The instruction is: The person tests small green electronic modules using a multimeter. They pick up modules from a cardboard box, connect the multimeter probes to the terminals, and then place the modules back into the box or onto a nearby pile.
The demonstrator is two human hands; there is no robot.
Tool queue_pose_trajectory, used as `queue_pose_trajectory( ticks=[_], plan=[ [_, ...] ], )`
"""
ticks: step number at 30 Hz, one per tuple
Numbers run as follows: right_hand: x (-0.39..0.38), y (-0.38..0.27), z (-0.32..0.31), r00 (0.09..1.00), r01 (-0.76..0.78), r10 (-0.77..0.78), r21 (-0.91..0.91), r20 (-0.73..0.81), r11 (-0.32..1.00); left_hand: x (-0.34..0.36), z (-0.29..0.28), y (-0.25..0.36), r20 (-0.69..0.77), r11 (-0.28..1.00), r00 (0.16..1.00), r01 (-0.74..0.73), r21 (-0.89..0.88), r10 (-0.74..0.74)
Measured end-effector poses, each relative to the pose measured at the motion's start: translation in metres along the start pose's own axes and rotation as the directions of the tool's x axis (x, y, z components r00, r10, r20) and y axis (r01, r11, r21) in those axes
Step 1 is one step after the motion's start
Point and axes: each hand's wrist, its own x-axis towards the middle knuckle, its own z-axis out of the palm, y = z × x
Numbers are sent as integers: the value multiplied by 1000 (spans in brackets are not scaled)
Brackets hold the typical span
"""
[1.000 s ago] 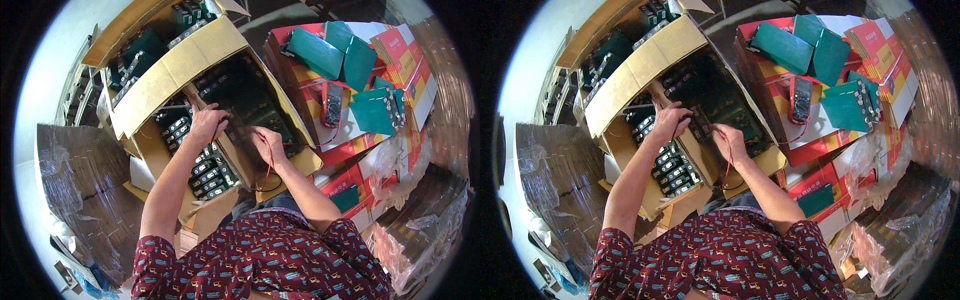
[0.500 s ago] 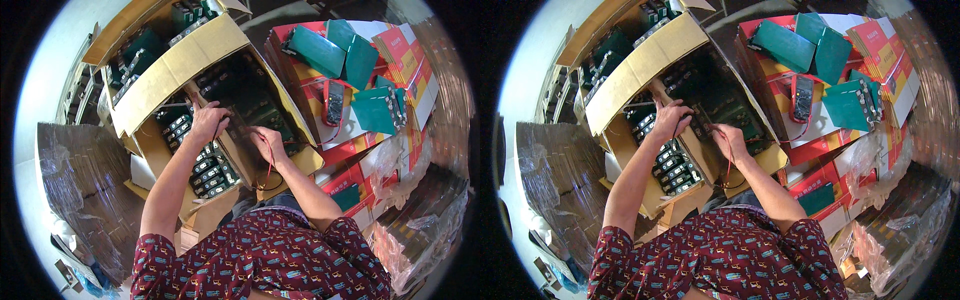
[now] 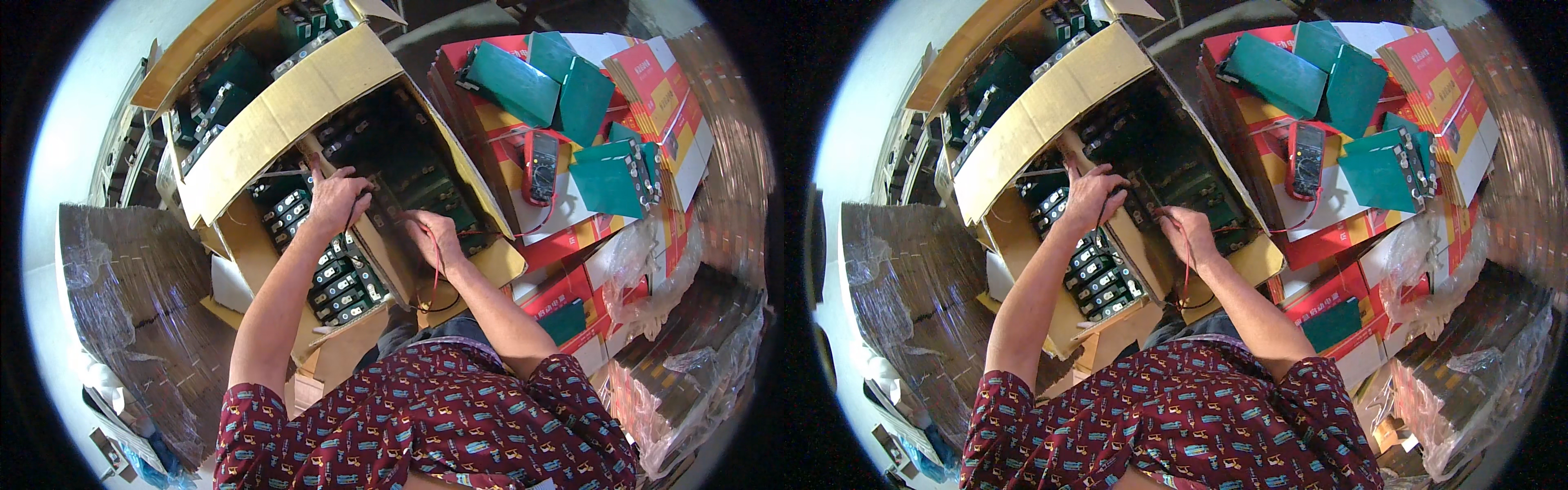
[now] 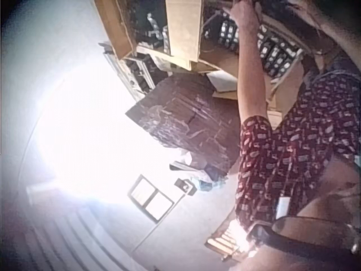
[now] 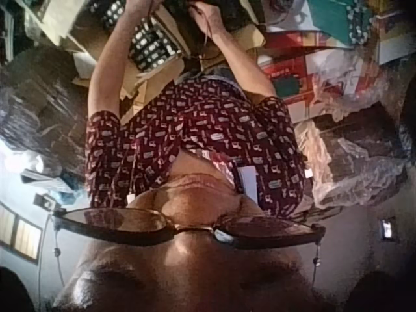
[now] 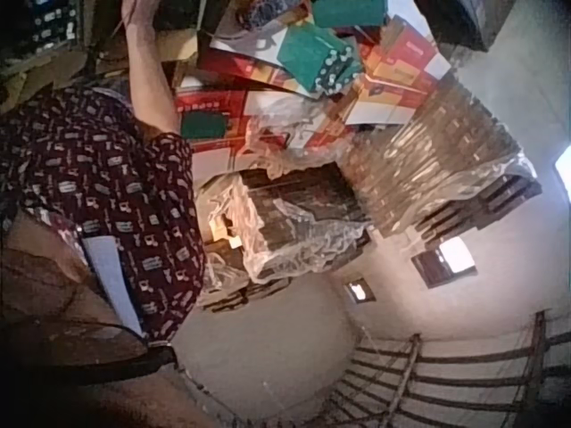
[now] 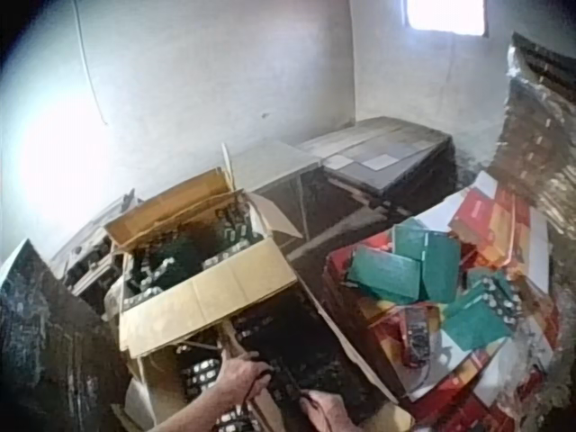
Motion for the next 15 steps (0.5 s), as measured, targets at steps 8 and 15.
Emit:
queue_pose_trajectory(
  ticks=[8, 15],
  plan=[
    [0, 9, 1, 1000, 2, -1, -207, 5, 978, 0, 7, -4, -50, 997, 998, -33, -71, 29],
    [2, 17, 8, 994, 99, -110, -325, -16, 941, -1, 5, 1, -89, 997, 996, 5, -71, -11]
  ],
)
